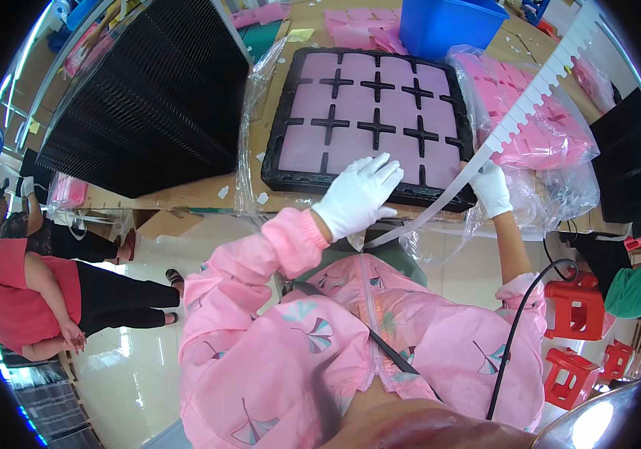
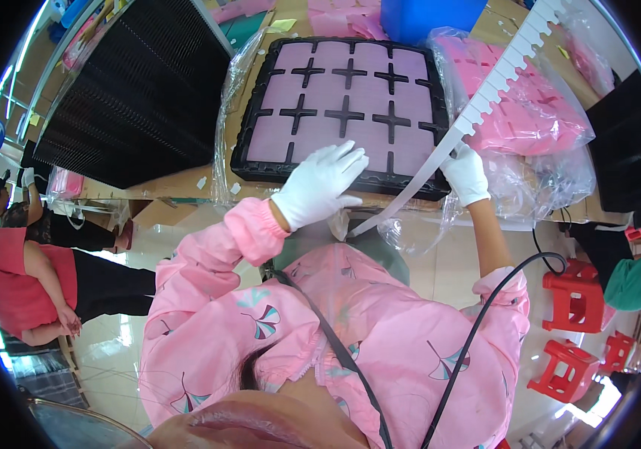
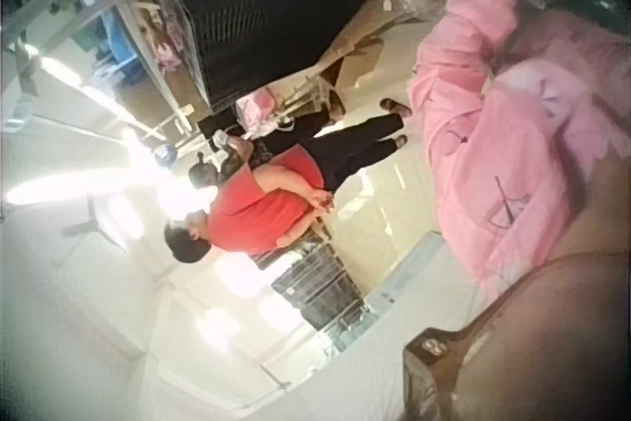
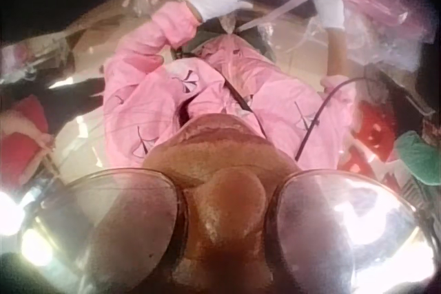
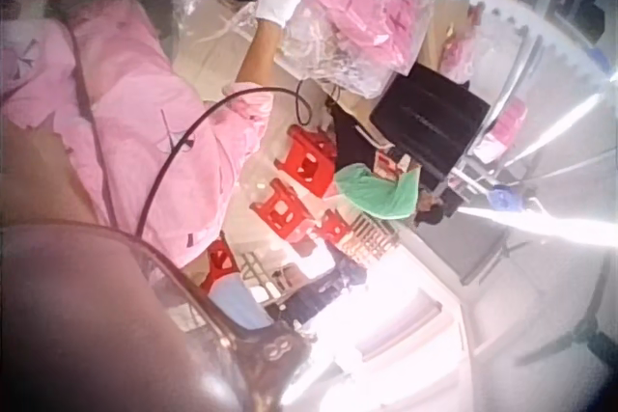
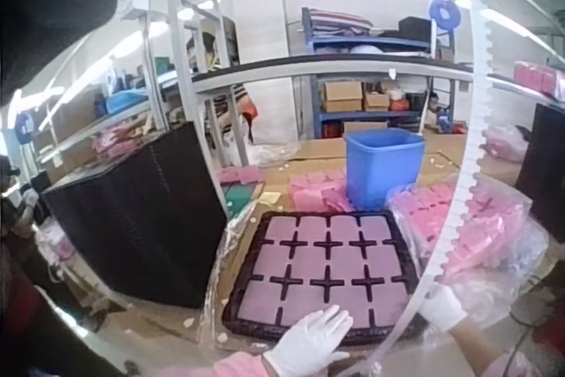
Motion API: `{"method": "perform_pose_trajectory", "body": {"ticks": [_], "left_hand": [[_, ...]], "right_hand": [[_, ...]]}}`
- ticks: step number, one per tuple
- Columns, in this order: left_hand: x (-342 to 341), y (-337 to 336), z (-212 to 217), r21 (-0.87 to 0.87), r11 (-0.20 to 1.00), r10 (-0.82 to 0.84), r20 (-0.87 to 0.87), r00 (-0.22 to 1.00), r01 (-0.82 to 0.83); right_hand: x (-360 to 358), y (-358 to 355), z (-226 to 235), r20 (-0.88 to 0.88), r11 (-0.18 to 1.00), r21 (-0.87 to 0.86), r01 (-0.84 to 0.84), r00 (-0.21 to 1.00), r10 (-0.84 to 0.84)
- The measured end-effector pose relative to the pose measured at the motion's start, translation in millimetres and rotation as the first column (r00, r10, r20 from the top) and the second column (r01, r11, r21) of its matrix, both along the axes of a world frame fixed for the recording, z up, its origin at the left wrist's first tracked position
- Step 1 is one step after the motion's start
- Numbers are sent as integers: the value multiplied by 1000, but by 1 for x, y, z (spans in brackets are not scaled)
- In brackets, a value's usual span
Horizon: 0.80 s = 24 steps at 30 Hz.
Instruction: Apply adhesive strips to plastic cases and layer them with protective foam sheets.
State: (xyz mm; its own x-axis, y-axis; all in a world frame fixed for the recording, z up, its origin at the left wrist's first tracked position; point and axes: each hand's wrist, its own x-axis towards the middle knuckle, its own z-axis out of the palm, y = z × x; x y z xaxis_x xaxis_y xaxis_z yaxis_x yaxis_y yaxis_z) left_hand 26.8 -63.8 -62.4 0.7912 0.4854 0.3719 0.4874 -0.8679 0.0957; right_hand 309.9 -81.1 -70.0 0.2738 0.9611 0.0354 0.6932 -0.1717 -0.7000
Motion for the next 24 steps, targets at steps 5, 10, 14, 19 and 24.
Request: {"method": "perform_pose_trajectory", "body": {"ticks": [5,10,14,19,24], "left_hand": [[8,9,-14,-5,999,43,118,992,-43],[9,8,-22,-34,999,45,185,982,-40],[10,8,-17,-93,995,58,155,986,-44],[8,11,7,-25,1000,21,191,981,-17],[5,30,10,177,983,24,192,981,-58]], "right_hand": [[4,8,-13,-36,991,118,60,998,-56],[8,13,-16,-192,992,116,53,981,-30],[5,7,-5,-393,998,42,56,919,-35],[0,2,-3,-464,990,91,104,885,-51],[21,-3,5,-399,969,233,83,917,18]]}}
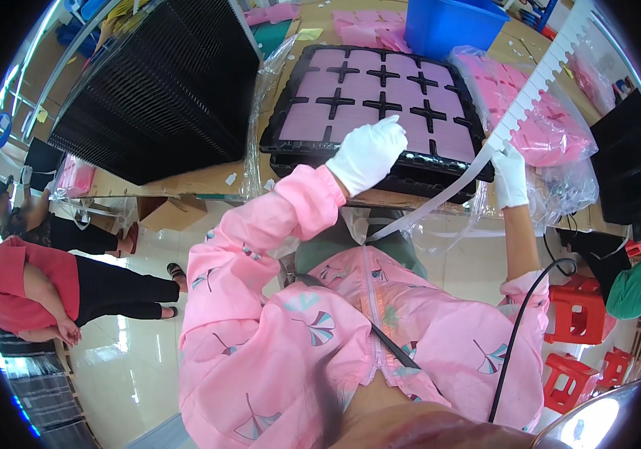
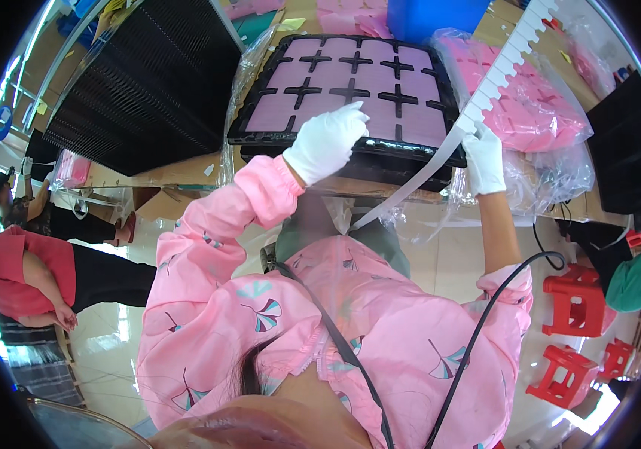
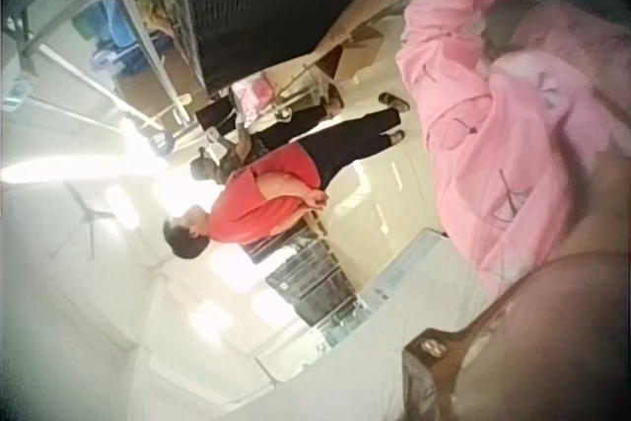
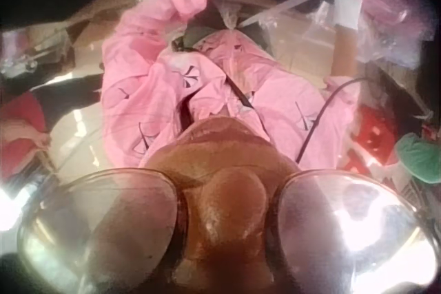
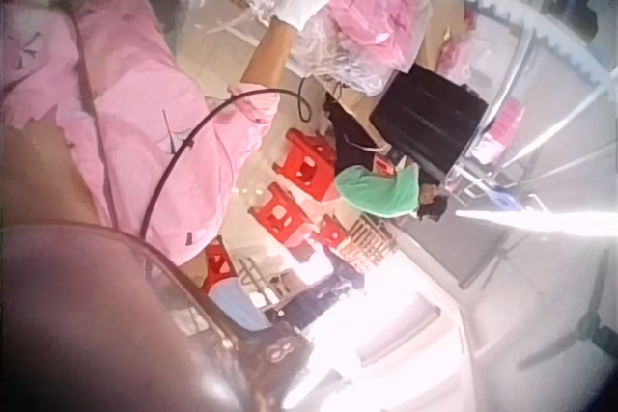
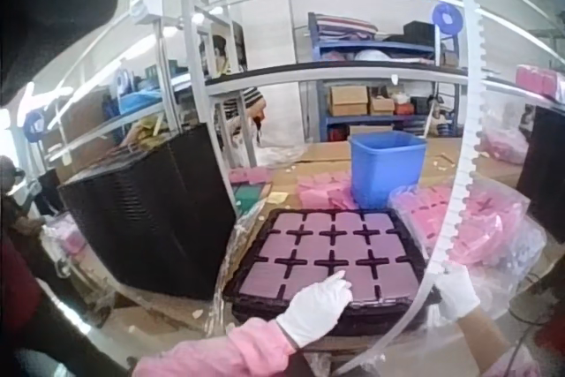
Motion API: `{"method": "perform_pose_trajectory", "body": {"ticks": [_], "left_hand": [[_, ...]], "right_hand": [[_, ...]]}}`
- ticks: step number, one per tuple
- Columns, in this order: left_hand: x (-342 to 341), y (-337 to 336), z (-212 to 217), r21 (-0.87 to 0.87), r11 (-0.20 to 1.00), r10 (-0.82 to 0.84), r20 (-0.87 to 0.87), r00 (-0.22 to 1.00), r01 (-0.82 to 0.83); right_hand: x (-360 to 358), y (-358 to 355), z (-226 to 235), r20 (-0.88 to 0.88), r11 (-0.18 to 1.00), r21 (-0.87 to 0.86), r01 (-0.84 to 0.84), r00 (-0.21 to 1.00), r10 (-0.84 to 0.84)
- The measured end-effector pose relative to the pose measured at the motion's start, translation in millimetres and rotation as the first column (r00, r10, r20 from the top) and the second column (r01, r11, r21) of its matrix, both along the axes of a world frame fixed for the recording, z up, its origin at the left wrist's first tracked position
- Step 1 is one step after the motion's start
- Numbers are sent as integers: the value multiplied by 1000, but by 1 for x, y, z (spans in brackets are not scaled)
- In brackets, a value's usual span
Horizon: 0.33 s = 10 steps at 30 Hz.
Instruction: Apply adhesive strips to plastic cases and layer them with protective foam sheets.
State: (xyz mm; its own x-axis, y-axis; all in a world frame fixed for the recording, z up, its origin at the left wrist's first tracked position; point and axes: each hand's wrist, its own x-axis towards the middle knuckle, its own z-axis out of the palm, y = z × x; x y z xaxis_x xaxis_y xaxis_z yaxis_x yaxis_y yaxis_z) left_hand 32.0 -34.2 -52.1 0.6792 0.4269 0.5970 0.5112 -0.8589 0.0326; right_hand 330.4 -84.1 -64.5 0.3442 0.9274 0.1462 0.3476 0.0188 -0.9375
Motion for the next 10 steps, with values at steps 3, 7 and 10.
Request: {"method": "perform_pose_trajectory", "body": {"ticks": [3,7,10], "left_hand": [[-8,9,27,18,982,185,62,981,-187],[-32,37,89,300,938,85,283,955,-172],[-70,42,129,304,921,156,291,944,-246]], "right_hand": [[-15,-5,19,-49,987,96,130,991,-126],[8,-11,12,-412,891,448,66,900,141],[59,23,-39,-630,888,459,-13,700,336]]}}
